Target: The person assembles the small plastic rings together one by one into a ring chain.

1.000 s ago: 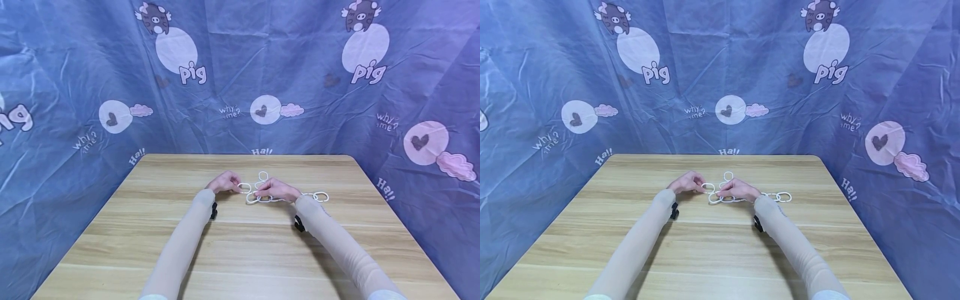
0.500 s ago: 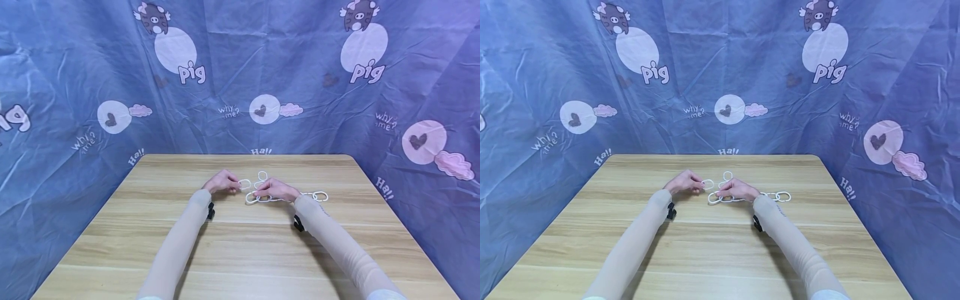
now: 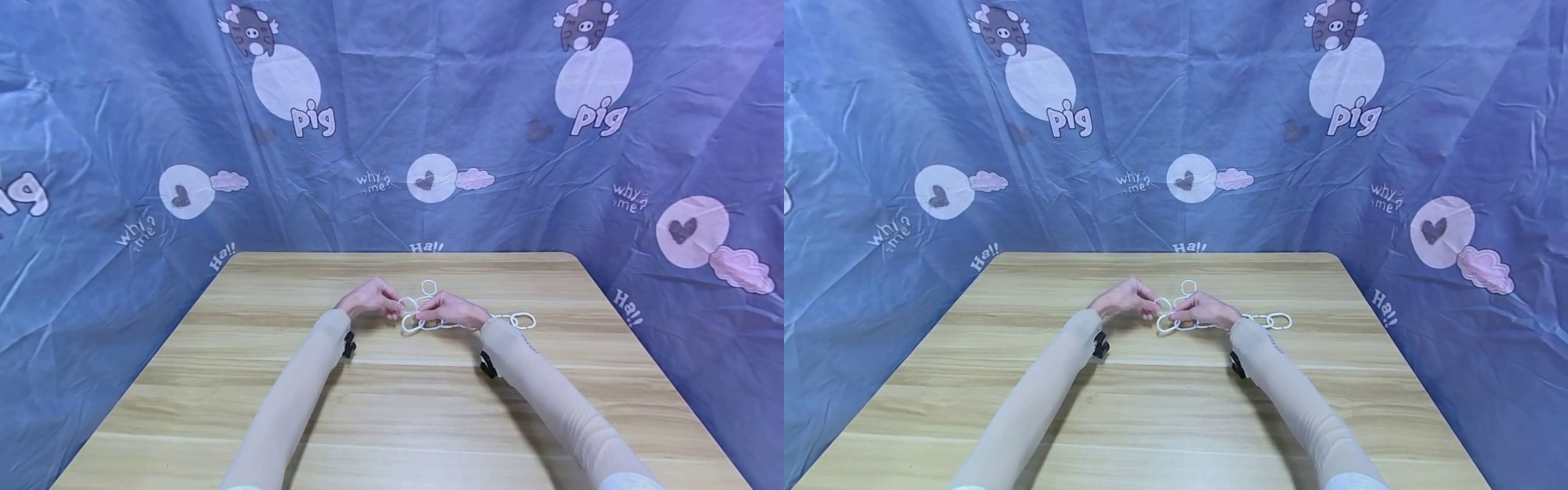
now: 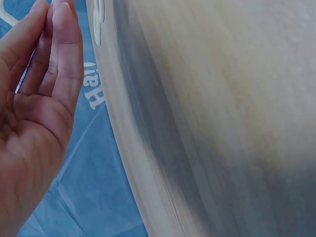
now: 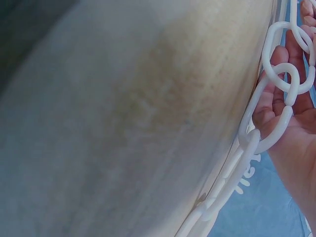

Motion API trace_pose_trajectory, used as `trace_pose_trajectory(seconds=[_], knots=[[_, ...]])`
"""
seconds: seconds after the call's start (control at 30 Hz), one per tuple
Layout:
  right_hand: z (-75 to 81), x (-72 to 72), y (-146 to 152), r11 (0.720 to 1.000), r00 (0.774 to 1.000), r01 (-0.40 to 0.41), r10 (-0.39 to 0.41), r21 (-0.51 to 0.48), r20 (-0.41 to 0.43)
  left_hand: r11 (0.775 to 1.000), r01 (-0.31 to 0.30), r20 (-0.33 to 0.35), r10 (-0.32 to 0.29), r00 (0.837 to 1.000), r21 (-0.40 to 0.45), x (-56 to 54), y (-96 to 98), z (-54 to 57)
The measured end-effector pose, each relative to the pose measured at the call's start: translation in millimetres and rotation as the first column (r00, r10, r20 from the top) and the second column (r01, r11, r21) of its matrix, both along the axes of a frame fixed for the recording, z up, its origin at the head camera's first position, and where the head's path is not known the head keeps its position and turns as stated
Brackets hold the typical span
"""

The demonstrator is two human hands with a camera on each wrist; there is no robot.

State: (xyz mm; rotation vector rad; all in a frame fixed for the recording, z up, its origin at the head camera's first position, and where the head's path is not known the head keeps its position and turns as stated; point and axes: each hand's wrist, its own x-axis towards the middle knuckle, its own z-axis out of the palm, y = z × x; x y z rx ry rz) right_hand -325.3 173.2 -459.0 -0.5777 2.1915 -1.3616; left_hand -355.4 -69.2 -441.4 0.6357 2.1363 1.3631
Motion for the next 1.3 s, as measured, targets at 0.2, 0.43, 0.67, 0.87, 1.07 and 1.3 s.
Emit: trace_pose_trajectory(seconds=[0.2, 0.43, 0.67, 0.87, 1.07, 1.3], knots=[[-1.3, -2.1, 0, 1.0, 1.0, 0.004, -0.004, 0.001, 0.013, 1.0, -0.005, -0.045, 0.004, 0.999, -0.022, -1.1, 0.7, -0.7], [-4.0, -4.3, -1, 1.0, 1.0, 0.001, -0.001, -0.003, -0.014, 0.997, 0.035, -0.124, -0.043, 0.991, -0.064, -2.6, 5.2, -5.9], [-5.3, -7.1, -1, 1.0, 0.999, 0.012, -0.012, 0.005, -0.038, 0.993, 0.061, -0.13, -0.074, 0.989, -0.102, -3.3, 2.7, -7.4], [-2.7, -6.0, -3, 1.0, 0.999, 0.011, -0.01, 0.019, -0.039, 0.988, 0.06, -0.132, -0.079, 0.988, -0.144, -2.9, -5.1, -7.3], [-2.0, -4.0, -5, 0.999, 0.999, 0.02, -0.019, 0.027, -0.041, 0.984, 0.06, -0.141, -0.084, 0.986, -0.166, -1.4, -11.9, -5.8], [-3.5, -3.8, -4, 0.999, 0.999, 0.015, -0.014, 0.028, -0.052, 0.989, 0.029, -0.089, -0.041, 0.995, -0.142, -1.5, -22.9, -5.4]])
